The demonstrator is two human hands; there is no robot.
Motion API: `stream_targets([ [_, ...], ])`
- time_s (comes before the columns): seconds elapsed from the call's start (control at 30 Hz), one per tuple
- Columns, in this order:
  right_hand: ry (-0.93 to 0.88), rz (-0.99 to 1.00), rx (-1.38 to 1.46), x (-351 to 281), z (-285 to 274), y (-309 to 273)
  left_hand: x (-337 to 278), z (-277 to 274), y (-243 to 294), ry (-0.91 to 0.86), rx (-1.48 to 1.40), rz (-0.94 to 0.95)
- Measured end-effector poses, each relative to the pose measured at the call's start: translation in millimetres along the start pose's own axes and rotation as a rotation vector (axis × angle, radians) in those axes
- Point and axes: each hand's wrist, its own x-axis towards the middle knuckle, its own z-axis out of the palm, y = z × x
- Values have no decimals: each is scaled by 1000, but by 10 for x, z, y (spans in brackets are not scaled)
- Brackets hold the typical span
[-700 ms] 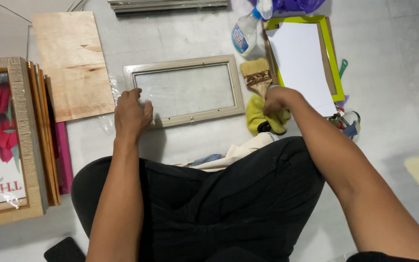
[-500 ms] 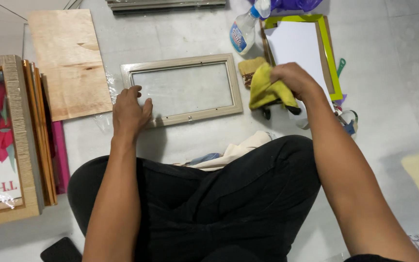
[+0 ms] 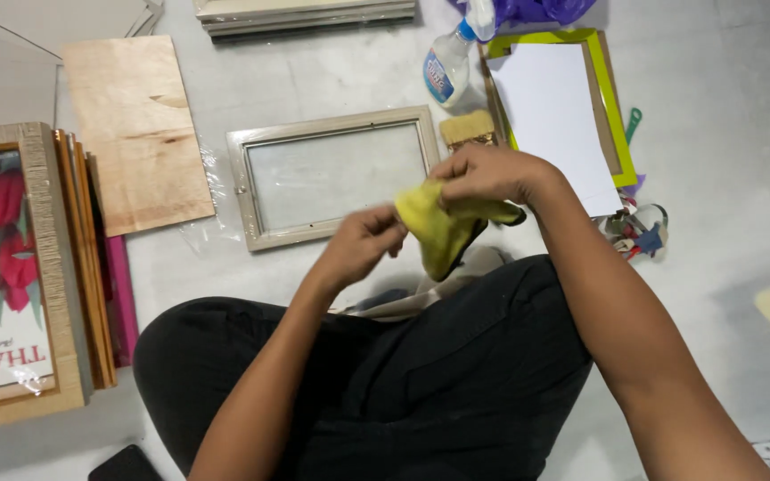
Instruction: Cleaning the glass and applying a substance to a picture frame using a cloth and a brush
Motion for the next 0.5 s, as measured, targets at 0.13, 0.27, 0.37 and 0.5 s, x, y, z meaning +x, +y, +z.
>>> stream_targets([
  [0.13,-121,84,-154,284,-95,545,-42,79,-299,-114,74,-106],
  [0.27,128,426,-168,522,-57,1114,182,114,-768,-179,681,-195],
  [0.37,264,440,-376,749,-53,1492,232,109,-875,-182,885,-153],
  [0.5,229,503,-453,1123,-25,1653,255,14,-890,-164,1100,-79],
])
